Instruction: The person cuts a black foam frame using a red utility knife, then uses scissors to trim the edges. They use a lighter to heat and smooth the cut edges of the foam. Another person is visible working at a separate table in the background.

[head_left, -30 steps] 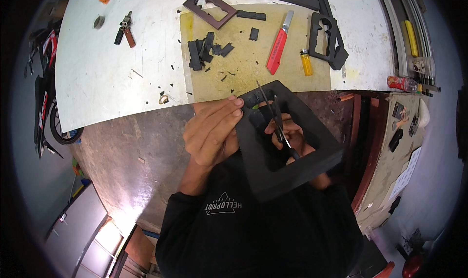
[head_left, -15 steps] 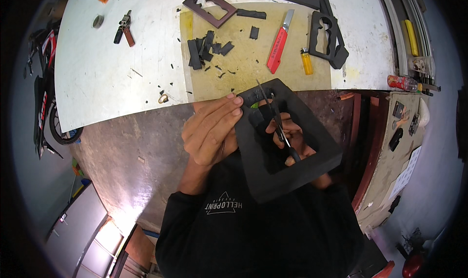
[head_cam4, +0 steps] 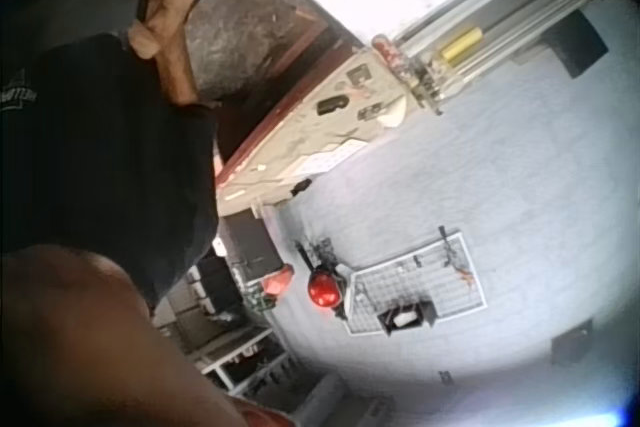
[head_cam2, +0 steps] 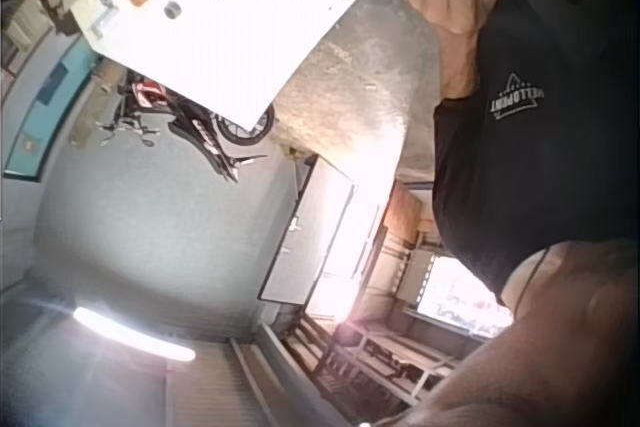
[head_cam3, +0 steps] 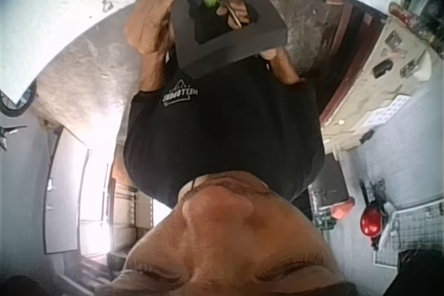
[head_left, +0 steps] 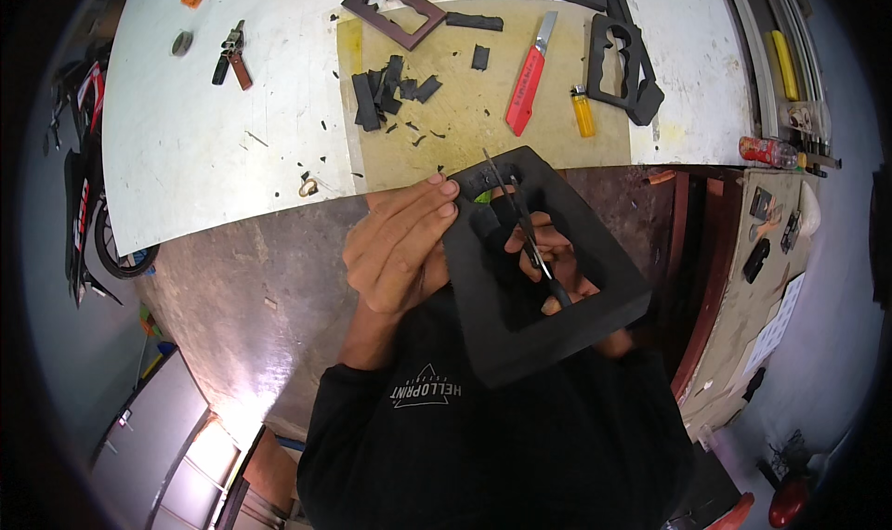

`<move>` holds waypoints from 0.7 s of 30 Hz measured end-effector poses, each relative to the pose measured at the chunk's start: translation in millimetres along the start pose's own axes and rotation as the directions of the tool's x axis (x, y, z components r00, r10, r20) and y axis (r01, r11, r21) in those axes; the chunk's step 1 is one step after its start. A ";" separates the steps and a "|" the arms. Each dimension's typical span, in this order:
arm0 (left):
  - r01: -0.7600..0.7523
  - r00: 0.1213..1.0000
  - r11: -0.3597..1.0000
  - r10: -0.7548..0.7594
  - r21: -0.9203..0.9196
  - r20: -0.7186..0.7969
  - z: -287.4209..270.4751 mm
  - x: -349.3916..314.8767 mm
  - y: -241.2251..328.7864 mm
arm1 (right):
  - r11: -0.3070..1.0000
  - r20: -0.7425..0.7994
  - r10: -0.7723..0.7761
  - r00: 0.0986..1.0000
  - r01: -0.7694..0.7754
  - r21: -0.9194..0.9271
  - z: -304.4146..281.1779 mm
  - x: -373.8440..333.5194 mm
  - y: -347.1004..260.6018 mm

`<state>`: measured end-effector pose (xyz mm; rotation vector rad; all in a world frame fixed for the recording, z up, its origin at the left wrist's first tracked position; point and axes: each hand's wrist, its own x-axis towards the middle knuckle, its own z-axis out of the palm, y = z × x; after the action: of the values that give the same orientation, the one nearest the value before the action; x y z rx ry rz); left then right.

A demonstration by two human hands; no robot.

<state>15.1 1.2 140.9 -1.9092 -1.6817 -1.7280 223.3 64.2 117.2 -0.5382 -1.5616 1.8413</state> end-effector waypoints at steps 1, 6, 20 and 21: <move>0.000 1.000 1.000 0.000 0.001 0.006 -0.3 0.1 -0.2 | 1.000 0.007 -0.018 1.000 0.018 0.002 -0.2 0.3 0.6; -0.012 1.000 1.000 0.013 -0.012 0.005 -1.3 5.6 -1.5 | 0.998 0.009 -0.046 0.999 0.045 0.052 0.1 -3.2 8.5; -0.012 1.000 1.000 0.011 0.023 0.027 -1.2 1.5 -0.5 | 0.994 -0.067 0.020 0.998 -0.013 0.104 3.8 -10.7 1.4; -0.015 1.000 1.000 0.015 0.019 0.018 -0.6 3.1 -0.4 | 0.995 -0.056 0.047 0.997 -0.042 0.095 2.8 -11.9 1.0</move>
<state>13.7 2.9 143.1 -1.9299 -1.6799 -1.6879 229.5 53.8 115.6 -0.5823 -1.4279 1.9050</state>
